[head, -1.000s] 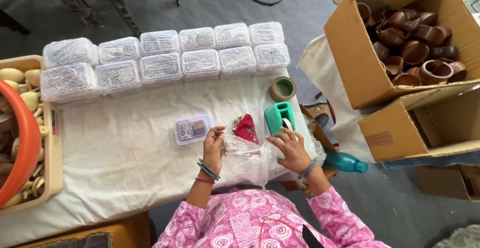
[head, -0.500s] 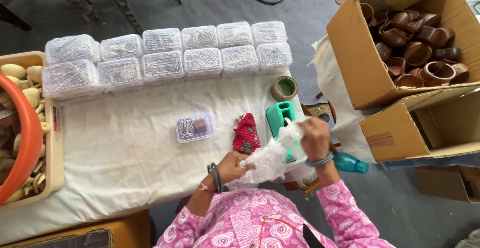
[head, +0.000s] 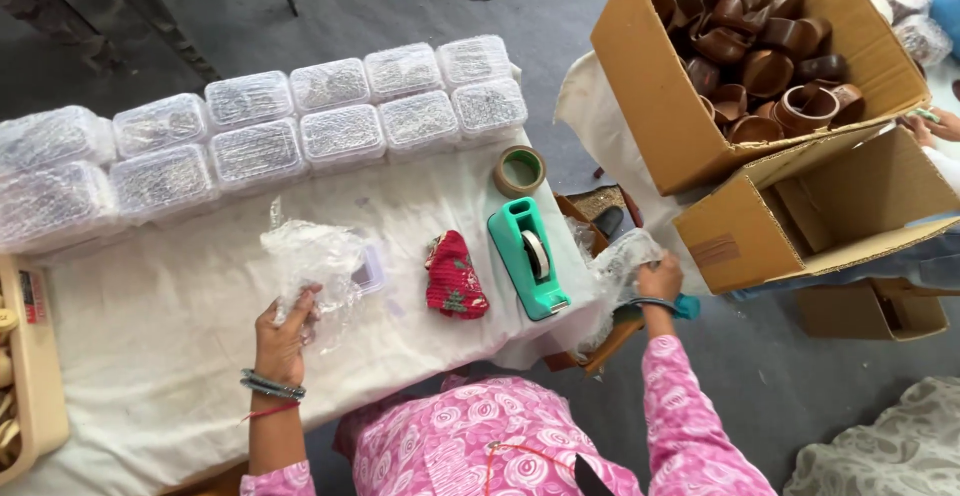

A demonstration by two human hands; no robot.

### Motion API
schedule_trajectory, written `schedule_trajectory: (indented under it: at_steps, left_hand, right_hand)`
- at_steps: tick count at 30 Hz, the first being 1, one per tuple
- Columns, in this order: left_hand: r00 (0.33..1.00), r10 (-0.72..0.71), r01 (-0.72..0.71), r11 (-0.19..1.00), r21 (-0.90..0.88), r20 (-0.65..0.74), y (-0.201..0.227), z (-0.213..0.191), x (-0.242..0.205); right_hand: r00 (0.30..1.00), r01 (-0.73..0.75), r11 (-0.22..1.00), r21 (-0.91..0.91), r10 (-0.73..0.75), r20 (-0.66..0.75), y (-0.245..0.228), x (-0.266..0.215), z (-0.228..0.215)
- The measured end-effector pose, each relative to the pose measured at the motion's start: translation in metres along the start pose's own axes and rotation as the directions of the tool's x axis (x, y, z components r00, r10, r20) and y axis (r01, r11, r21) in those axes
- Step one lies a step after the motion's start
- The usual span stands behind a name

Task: The person wipes wooden carved items with a red cloth, places them into small plastic containers, and wraps the containers in bubble wrap. They handle the items one at a time, wiping them before placing them in the containers and then wrapping the containers.

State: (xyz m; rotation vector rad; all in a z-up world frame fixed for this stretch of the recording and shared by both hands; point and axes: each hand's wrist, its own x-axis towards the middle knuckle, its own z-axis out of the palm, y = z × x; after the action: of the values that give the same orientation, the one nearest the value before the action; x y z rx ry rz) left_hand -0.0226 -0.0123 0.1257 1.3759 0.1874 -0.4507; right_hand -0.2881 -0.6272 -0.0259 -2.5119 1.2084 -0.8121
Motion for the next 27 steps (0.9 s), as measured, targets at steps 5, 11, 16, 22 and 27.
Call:
schedule_trajectory:
  at_steps: [5,11,16,22,27]
  left_hand:
    - [0.998,-0.052,0.05,0.996,-0.071,-0.035,-0.003,-0.001,-0.01]
    - [0.988,-0.05,0.034,0.993,-0.113,-0.148,-0.005,-0.014,-0.023]
    - [0.973,-0.014,-0.023,0.987,-0.157,-0.23,-0.015,-0.026,-0.035]
    - [0.963,0.076,-0.113,0.985,-0.132,-0.259,-0.024,-0.034,-0.037]
    - [0.96,0.049,-0.087,0.988,-0.127,-0.276,-0.035,-0.035,-0.039]
  right_hand:
    - [0.972,-0.167,0.984,-0.062,0.175,0.158,-0.031,-0.006,0.008]
    - [0.847,0.21,0.849,0.485,-0.406,0.343,0.139,-0.035,0.172]
    - [0.863,0.123,0.991,0.048,-0.131,0.487,0.128,-0.05,0.188]
    - [0.88,-0.086,0.898,-0.432,0.271,0.389,0.012,0.003,0.073]
    - [0.897,-0.155,0.969,-0.191,0.219,0.384,0.017,0.027,0.07]
